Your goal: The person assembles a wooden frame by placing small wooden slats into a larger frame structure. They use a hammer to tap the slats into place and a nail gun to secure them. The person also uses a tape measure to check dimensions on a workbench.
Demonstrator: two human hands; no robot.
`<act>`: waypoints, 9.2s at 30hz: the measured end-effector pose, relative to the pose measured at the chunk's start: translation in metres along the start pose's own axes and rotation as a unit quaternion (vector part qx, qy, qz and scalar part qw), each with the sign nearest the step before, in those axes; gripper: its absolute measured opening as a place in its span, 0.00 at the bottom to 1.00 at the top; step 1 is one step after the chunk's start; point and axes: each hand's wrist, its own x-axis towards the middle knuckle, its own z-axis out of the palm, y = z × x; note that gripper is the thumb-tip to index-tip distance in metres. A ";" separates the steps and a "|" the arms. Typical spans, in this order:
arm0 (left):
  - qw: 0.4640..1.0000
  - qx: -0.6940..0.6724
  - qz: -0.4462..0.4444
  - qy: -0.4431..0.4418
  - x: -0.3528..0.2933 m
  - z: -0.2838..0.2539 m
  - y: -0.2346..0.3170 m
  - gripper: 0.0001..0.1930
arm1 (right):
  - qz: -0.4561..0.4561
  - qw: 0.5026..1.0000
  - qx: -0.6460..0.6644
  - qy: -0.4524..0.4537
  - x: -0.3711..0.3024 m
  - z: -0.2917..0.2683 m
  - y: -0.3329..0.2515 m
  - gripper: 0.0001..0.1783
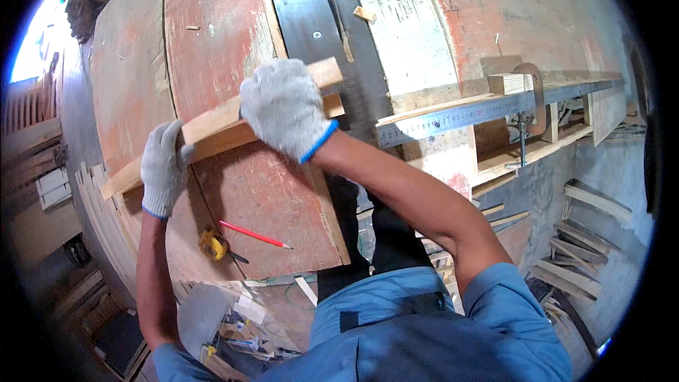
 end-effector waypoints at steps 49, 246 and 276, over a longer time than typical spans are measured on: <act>1.000 -0.003 0.013 -0.010 0.091 0.039 -0.003 0.19 | 0.037 0.998 -0.056 -0.008 0.049 0.052 0.071 0.12; 0.065 -0.158 -0.946 0.277 -0.740 0.806 0.910 0.31 | -0.739 -0.190 0.013 -0.646 -1.228 0.476 -0.226 0.17; 0.176 -0.202 -0.927 0.261 -0.744 0.799 0.816 0.22 | -0.439 0.886 -0.146 -0.012 -0.496 0.208 0.026 0.13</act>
